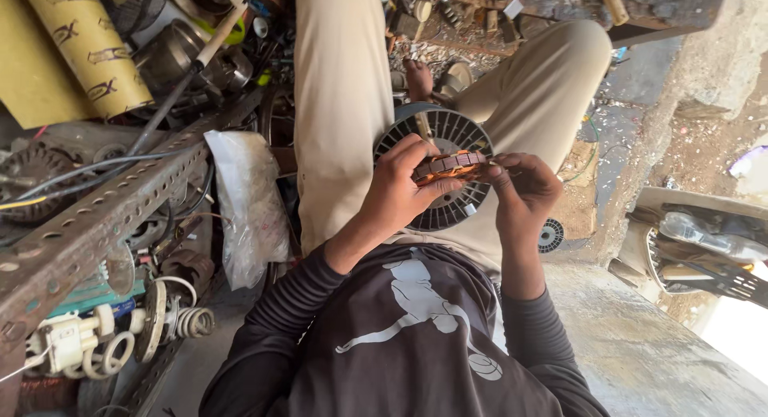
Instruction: The person is repairing an electric motor stator by hand. They insert small rectangular pieces into the copper windings, use a screwdriver to adjust the components, and cut a strip of yellow tape with scissors to secure the assembly.
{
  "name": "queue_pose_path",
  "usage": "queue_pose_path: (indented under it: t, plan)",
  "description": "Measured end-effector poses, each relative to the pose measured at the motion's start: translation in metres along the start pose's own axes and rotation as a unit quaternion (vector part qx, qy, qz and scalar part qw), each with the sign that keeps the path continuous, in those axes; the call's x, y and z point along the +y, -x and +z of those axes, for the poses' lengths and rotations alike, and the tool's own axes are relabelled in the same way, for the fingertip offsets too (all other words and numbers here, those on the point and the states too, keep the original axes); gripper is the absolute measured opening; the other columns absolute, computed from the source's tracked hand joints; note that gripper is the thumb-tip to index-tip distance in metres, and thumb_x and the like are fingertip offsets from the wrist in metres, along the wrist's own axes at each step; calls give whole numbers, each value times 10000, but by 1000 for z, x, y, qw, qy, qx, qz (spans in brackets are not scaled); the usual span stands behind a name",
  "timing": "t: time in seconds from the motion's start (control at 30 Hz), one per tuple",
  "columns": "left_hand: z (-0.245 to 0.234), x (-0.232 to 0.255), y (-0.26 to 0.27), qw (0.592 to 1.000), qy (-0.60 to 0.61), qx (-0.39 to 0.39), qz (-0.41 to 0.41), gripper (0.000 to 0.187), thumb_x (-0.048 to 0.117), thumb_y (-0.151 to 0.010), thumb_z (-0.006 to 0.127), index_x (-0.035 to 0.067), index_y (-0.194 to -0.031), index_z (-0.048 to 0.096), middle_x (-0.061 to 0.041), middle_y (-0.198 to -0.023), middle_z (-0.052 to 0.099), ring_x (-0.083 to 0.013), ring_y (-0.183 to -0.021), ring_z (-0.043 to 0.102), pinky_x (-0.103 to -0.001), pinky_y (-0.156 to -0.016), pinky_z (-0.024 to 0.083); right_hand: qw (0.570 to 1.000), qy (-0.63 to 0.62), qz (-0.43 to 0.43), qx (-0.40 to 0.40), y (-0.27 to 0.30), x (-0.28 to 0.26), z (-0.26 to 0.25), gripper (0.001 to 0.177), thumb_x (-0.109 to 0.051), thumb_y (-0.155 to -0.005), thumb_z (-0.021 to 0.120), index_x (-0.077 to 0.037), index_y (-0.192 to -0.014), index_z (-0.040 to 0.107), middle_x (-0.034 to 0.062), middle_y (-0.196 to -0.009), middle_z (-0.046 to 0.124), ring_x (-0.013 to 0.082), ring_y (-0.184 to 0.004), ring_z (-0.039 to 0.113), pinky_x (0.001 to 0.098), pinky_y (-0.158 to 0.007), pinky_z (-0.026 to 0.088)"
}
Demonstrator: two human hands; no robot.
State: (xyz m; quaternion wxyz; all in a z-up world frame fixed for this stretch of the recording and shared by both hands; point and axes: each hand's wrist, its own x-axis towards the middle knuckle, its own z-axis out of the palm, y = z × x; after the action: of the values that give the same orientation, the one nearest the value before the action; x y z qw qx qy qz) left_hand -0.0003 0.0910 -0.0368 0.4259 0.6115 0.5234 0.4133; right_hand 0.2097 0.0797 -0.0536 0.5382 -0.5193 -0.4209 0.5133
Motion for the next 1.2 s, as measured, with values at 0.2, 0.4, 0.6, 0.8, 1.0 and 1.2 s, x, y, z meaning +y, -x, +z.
queue_pose_path:
  t: [0.2,0.4,0.6,0.8,1.0,1.2]
  plan:
    - [-9,11,-4,998,41,26,38,415,245,-856,880,18,-1079,615,-85,-1011,645,-221,-900,685,-353,-802,559,1000,-28,-13,4,7,-4,-1,94,46,-991,727,39,-1045,650,116,-1010,708,168,-865,720,304,-791,612]
    - [2,-2,10,992,87,85,17,376,287,-911,831,26,-1073,615,-72,-985,642,-206,-878,662,-328,-809,547,998,-64,-14,-23,6,-17,-1,102,56,-974,736,48,-1035,655,114,-1006,703,170,-867,719,305,-781,611]
    - [19,-25,14,987,104,117,38,346,274,-891,845,52,-951,586,-64,-968,600,-216,-935,618,-342,-880,506,999,3,-32,-25,-10,-35,12,105,84,-959,728,70,-1039,661,111,-1002,702,160,-893,696,283,-811,595]
    - [26,-22,13,980,129,143,47,328,274,-830,878,83,-944,636,-43,-970,642,-196,-968,629,-346,-917,509,948,-227,-27,-221,-28,-66,23,73,33,-844,726,20,-910,697,113,-942,735,188,-882,733,328,-766,614]
    - [17,-11,9,983,133,121,34,347,231,-852,854,30,-1016,624,-69,-969,672,-215,-913,663,-352,-846,541,995,76,-65,-23,-61,-14,34,77,2,-894,686,7,-970,691,50,-904,736,103,-831,681,244,-757,549]
    - [14,8,2,992,17,116,56,340,197,-783,925,6,-944,695,-109,-873,701,-234,-813,685,-393,-736,543,1000,-22,9,3,-45,49,28,64,-18,-921,721,5,-976,699,25,-814,686,74,-732,610,221,-636,477]
